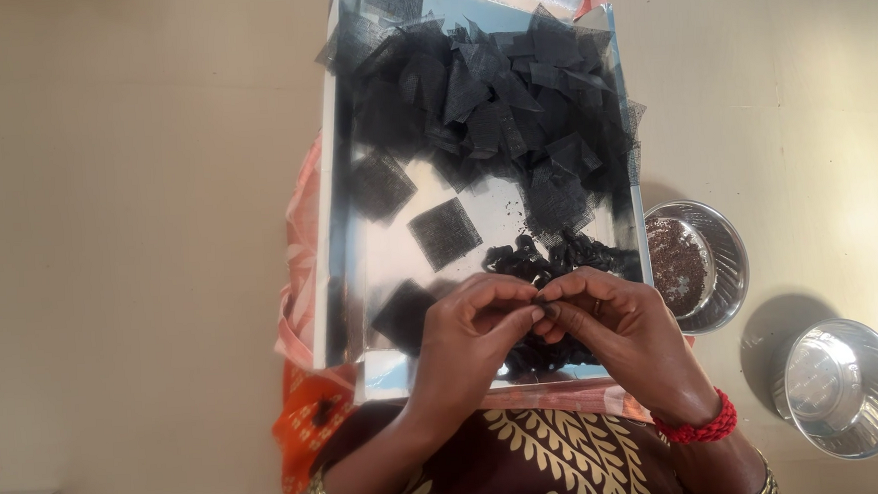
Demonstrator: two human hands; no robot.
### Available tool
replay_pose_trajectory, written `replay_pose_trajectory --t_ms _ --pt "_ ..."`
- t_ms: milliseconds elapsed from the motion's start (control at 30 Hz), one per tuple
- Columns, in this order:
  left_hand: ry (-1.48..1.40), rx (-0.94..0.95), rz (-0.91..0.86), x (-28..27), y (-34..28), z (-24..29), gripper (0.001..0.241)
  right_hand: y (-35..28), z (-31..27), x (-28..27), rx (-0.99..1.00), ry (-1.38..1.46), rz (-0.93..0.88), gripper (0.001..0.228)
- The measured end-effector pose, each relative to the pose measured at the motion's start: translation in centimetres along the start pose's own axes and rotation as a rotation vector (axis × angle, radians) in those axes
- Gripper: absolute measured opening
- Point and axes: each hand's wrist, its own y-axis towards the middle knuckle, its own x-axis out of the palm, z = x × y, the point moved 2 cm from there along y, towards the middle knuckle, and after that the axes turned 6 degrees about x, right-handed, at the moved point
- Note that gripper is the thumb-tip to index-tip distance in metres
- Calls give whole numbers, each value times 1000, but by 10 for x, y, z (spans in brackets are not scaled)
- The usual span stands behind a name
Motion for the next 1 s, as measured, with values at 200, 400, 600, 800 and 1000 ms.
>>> replay_pose_trajectory --t_ms 200,400,600,800,1000 --pt "-24 -96 -22 0 1 -5 13 0 -2 1 -1 -27 -13 18" --pt "-17 -66 29 0 -1 -13 12 0 -1 2 57 -34 52 19" --pt "127 48 62 -1 -2 -14 7 -1 -15 10 128 -37 21 26" --pt "250 121 23 1 -1 -11 5 1 -9 17 33 -20 16 20" --pt "-98 64 25 -8 -2 -19 12 2 -10 12 44 -33 64 16"
